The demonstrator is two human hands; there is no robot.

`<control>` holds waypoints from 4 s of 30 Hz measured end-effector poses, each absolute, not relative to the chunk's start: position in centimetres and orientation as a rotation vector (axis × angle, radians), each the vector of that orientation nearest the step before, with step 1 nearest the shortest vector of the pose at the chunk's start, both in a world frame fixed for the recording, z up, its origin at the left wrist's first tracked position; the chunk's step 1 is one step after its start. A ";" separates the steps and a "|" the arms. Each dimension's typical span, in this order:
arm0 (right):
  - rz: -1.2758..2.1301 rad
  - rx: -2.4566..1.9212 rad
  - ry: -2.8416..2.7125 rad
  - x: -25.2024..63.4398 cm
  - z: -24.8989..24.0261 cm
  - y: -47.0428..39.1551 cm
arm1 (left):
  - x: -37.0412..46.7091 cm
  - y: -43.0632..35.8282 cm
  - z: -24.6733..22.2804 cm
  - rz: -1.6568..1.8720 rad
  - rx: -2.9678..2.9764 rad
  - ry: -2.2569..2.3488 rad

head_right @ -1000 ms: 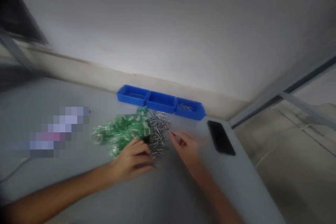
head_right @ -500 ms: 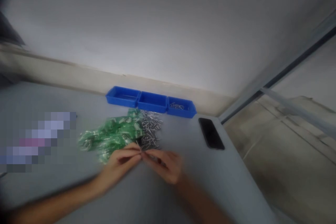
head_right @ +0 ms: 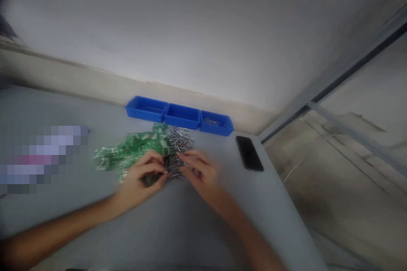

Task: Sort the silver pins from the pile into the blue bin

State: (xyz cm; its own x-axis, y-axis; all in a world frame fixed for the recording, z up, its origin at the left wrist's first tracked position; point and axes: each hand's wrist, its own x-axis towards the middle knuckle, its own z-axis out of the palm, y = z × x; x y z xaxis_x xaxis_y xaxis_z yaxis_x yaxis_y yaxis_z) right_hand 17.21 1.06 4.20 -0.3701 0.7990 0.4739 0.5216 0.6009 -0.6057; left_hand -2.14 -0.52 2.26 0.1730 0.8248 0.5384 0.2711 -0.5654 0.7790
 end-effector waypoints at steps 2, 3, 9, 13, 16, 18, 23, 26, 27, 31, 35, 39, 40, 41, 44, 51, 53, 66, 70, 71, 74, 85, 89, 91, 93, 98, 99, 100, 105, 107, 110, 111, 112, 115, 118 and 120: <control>0.684 -1.058 -1.996 16.8 4.3 1.2 | -2.4 -0.2 1.9 1.336 2.107 1.004; 0.759 -1.044 -1.992 16.5 4.3 1.2 | -2.5 -0.1 1.7 1.308 2.186 0.987; 0.821 -1.066 -1.920 16.0 3.3 1.7 | -3.0 0.8 1.3 1.256 2.467 0.982; 0.823 -1.069 -1.831 16.1 2.7 2.2 | -3.1 1.0 1.6 1.327 2.370 1.048; 0.848 -1.092 -1.833 15.6 2.2 2.1 | -3.0 1.1 1.6 1.414 2.195 1.092; 0.862 -1.081 -1.873 15.0 1.8 1.8 | -2.9 1.1 1.5 1.464 2.129 1.102; 0.845 -1.052 -1.974 13.8 1.1 1.0 | -2.5 0.7 1.3 1.438 2.138 1.034; 0.839 -1.024 -1.954 13.8 1.1 1.0 | -2.2 0.1 1.5 1.427 2.132 0.988; 0.842 -1.018 -1.932 13.9 1.1 1.1 | -2.2 0.0 1.6 1.432 2.121 0.981; 0.829 -1.021 -1.841 14.0 1.4 1.1 | -2.2 -0.4 2.0 1.454 2.071 0.980; 0.842 -1.042 -1.771 14.2 1.8 1.4 | -2.3 -0.1 1.9 1.471 2.042 0.987; 1.032 -1.126 -1.654 15.9 2.1 3.2 | -2.3 0.4 1.2 1.386 2.048 1.062; 1.090 -1.156 -1.640 16.6 2.2 3.9 | -2.3 0.5 1.0 1.353 2.054 1.094; 1.121 -1.190 -1.626 17.5 2.2 4.6 | -2.2 0.5 0.9 1.317 2.070 1.123; 1.063 -1.272 -1.598 20.4 2.5 7.1 | -2.2 0.6 0.5 1.201 2.260 1.141; 0.789 -1.335 -1.437 24.4 4.1 11.8 | -2.7 0.8 0.2 1.039 2.841 0.968; 0.820 -1.360 -1.505 24.3 4.5 11.9 | -2.9 0.9 0.2 1.018 2.858 0.978; 0.736 -1.238 -2.440 19.5 2.7 3.1 | -2.9 0.9 0.1 0.739 2.955 1.083; 0.688 -1.252 -2.413 19.2 1.9 3.2 | -2.9 1.1 -0.1 0.752 2.968 1.084; 0.657 -1.249 -2.408 19.1 1.8 3.2 | -3.0 1.2 -0.1 0.756 2.968 1.081; 0.546 -1.230 -2.426 19.0 1.5 3.0 | -3.0 1.1 0.0 0.752 2.955 1.081; 0.037 -1.081 -2.532 19.1 0.7 2.3 | -2.9 0.9 0.0 0.940 2.695 1.181; -0.032 -1.032 -2.499 19.2 0.3 2.5 | -2.9 0.8 0.1 0.972 2.638 1.167; -0.026 -1.042 -2.493 19.1 0.3 2.5 | -2.8 0.7 0.2 0.965 2.626 1.165; 0.014 -1.054 -2.491 19.0 0.5 2.6 | -2.8 0.7 0.4 0.958 2.616 1.165; 0.135 -1.077 -2.559 18.9 0.9 2.3 | -2.9 0.5 0.8 0.958 2.610 1.150; 0.148 -1.080 -2.564 18.9 0.9 2.3 | -2.9 0.5 0.8 0.982 2.607 1.143; 0.152 -1.084 -2.554 18.9 0.9 2.3 | -2.9 0.6 0.8 1.013 2.602 1.137; 0.179 -1.116 -2.364 18.4 0.8 1.9 | -2.9 0.7 0.6 1.148 2.557 1.146; 0.227 -1.091 -2.324 17.9 0.6 1.6 | -3.0 0.7 0.5 1.161 2.566 1.138; 0.295 -1.088 -2.286 16.9 0.3 1.0 | -3.0 0.8 0.5 1.162 2.579 1.129; 0.324 -1.100 -2.263 16.6 0.2 0.9 | -3.0 0.8 0.5 1.163 2.571 1.130; 0.364 -1.111 -2.237 16.4 0.1 0.9 | -3.0 0.8 0.5 1.171 2.557 1.132; 0.519 -1.131 -2.125 16.0 0.3 1.0 | -3.0 1.0 0.6 1.227 2.501 1.138; 0.655 -1.169 -1.956 15.7 0.6 1.2 | -3.1 1.1 0.6 1.293 2.441 1.152; 0.750 -1.203 -1.829 15.7 0.7 1.3 | -3.1 1.1 0.6 1.321 2.417 1.147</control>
